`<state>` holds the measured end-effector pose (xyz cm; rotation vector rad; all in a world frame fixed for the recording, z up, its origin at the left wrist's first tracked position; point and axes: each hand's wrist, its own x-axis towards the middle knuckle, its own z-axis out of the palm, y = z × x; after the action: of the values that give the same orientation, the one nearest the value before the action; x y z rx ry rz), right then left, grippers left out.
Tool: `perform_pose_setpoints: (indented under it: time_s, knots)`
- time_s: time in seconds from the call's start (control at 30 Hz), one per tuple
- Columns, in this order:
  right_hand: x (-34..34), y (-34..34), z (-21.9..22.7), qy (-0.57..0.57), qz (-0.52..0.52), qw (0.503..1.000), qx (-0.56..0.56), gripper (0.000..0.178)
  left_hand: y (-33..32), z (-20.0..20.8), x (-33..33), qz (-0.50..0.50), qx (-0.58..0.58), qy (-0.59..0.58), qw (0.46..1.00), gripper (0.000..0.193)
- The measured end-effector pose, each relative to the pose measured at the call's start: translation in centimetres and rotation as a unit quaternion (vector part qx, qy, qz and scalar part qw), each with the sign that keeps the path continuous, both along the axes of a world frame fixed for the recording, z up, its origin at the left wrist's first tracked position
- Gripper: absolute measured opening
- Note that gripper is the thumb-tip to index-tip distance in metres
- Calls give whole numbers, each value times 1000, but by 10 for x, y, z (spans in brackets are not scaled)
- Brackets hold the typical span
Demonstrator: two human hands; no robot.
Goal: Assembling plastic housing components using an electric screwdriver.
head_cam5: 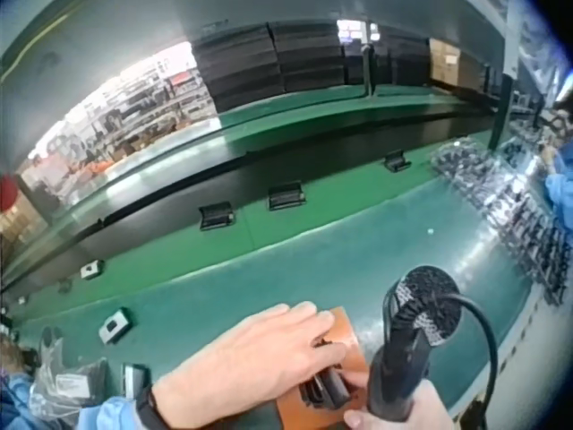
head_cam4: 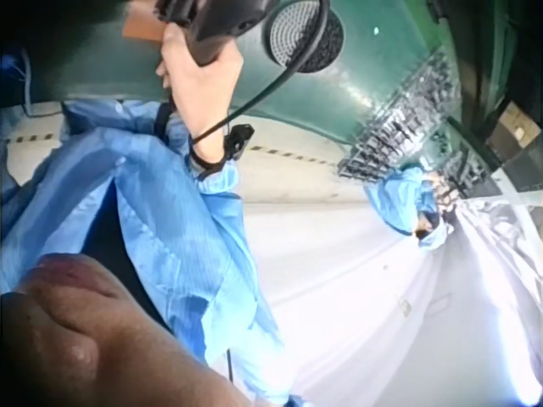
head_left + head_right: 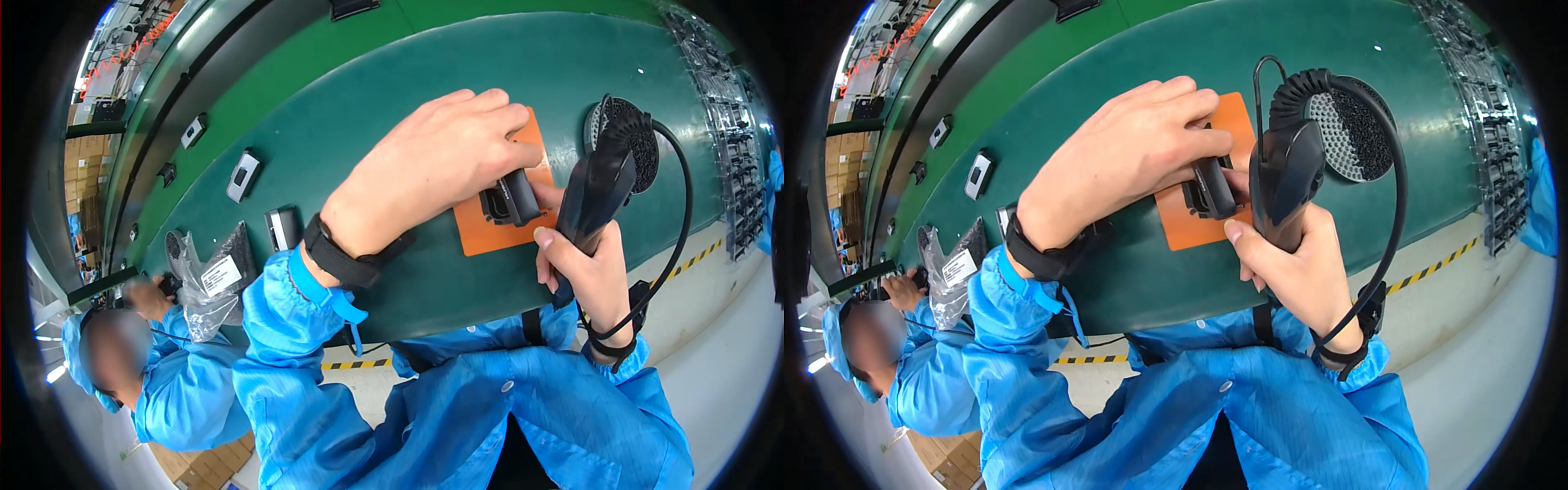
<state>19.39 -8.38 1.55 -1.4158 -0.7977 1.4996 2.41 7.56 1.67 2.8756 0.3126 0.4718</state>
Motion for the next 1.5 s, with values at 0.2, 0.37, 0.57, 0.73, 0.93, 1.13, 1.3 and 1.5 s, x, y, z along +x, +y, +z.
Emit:
perform_pose_setpoints:
  time_s: [0.2, 0.37, 0.57, 0.73, 0.93, 1.13, 1.3, 1.5]
  knots:
    - [4, -1, -3, -4, 9, 1000, -13, 47, 1, 6, 4, -12, 5, 17, 1000, 22]
    - [0, 2, 4, -28, 22, 999, -13, 47, -7, 9, 0, 32, -2, 58, 998, 17]
    - [1, 3, 3, -17, 24, 1000, -2, 54, -4, 10, -1, 21, 58, 70, 996, 11]
    - [1, 2, 2, -34, 45, 998, -6, 57, 4, 17, -4, -19, 131, 130, 983, 6]
    - [0, 10, 7, -62, 59, 995, -59, 18, -22, 18, -2, -11, 146, 178, 973, 10]
    - [-1, 4, -9, -115, 92, 989, 5, 25, -44, 15, -22, 80, 34, 164, 983, 31]
    - [39, -10, 8, -56, -50, 969, 236, 48, -56, 15, -18, 137, 2, 158, 978, 54]
    - [102, -4, 46, -15, -92, 869, 486, 22, -72, 3, -17, 140, -13, 120, 983, 65]
